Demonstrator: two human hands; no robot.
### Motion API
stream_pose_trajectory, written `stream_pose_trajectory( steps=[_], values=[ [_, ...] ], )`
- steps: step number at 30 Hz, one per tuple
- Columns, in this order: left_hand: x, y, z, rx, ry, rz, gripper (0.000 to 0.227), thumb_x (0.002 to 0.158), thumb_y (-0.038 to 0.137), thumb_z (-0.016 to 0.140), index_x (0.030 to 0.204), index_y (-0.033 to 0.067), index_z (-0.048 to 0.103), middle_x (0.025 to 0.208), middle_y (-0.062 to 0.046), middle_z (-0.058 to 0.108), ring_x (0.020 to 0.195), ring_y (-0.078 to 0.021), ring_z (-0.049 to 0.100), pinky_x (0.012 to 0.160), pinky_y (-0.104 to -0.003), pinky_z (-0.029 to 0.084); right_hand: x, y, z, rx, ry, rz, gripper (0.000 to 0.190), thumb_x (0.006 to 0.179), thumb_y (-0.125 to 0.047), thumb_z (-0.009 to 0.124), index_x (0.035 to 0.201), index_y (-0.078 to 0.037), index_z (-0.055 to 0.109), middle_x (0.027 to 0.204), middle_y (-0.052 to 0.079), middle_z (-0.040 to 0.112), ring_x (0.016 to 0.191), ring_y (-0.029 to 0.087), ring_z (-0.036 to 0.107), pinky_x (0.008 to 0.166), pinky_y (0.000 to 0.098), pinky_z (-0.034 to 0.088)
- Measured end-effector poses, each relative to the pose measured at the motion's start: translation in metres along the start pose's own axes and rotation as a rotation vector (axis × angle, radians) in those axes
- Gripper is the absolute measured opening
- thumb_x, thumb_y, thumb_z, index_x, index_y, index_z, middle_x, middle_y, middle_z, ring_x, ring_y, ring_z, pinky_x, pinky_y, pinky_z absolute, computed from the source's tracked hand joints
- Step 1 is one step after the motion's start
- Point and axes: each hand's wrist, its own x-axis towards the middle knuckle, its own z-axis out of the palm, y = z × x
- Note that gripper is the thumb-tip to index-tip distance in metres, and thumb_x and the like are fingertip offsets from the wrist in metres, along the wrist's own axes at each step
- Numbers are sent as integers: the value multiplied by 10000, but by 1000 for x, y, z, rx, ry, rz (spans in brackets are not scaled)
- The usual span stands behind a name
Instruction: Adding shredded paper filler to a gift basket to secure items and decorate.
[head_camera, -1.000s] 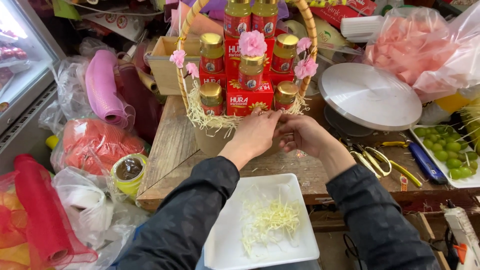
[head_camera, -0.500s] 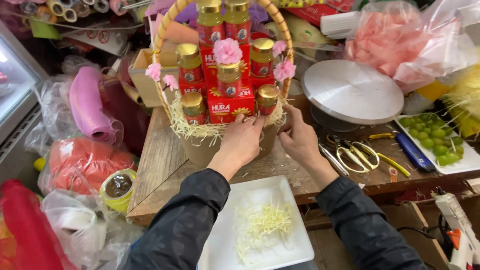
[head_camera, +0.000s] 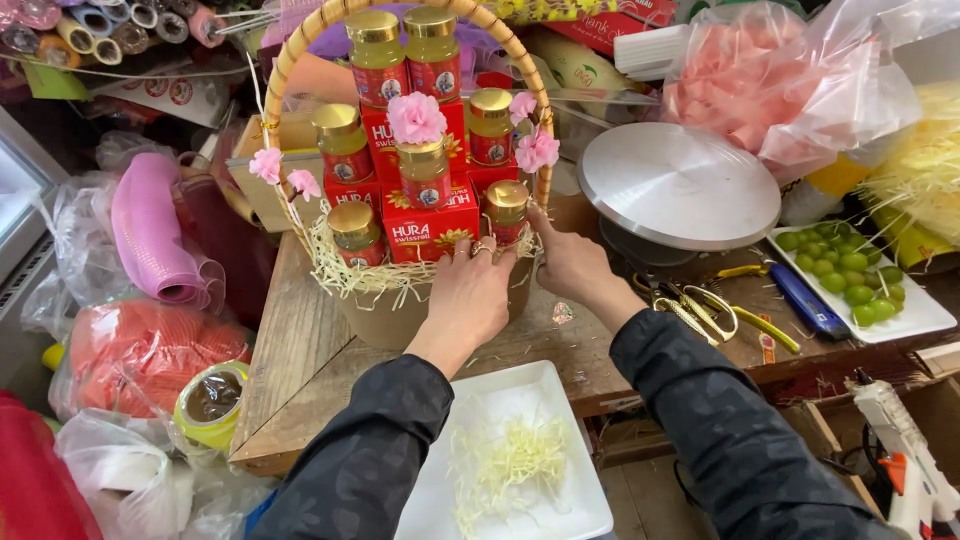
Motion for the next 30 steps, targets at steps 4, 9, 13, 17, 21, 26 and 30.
stream_pose_trajectory(
  steps=[4,9,13,17,21,26,30],
  values=[
    [4,-2,11,5,4,-4,610,813,157,637,1420,177,586,1317,-118,526,1259,-402,495,915,-473,477,-5,-13,-27,36,41,-18,880,806,-103,572,1622,-275,288,1012,249,747,975,503,743,789,577,570],
    [0,-1,6,-12,1,-4,638,803,183,686,1431,176,577,1327,-131,535,1251,-405,501,926,-487,473,29,2,-1,-83,-22,-6,867,818,-212,588,1608,-377,271,1037,209,751,993,472,745,811,583,580],
    [-4,5,2,-18,50,3,618,797,130,660,1411,144,597,1320,-146,570,1242,-405,526,917,-486,490,8,-10,-27,-128,-22,45,882,805,-231,653,1608,-403,333,1072,171,774,1022,447,758,837,573,592],
    [-10,-2,2,-30,139,2,600,791,140,693,1387,136,628,1288,-141,639,1233,-391,581,918,-490,534,-51,-30,-71,132,66,-11,915,851,-107,603,1690,-250,267,1115,208,777,1106,499,704,944,626,537],
    [-18,-6,-8,-87,145,36,767,731,136,678,1485,108,539,1223,-161,698,1185,-420,629,876,-534,561,-92,5,-56,346,207,-12,892,844,-91,546,1675,-187,239,1035,53,794,1069,381,699,991,564,518],
    [-24,-13,-17,-264,73,59,855,702,50,619,1537,59,436,1413,-250,582,1144,-525,656,899,-590,587,-158,8,-31,517,288,43,850,845,-34,551,1654,-212,356,934,65,775,692,264,684,714,429,542],
    [-33,-18,-25,-385,120,74,840,696,-40,532,1527,46,447,1358,-264,607,1070,-567,686,891,-620,594,-191,14,-11,683,289,119,791,850,41,564,1607,-143,432,907,115,762,600,239,674,572,368,528]
  ],
)
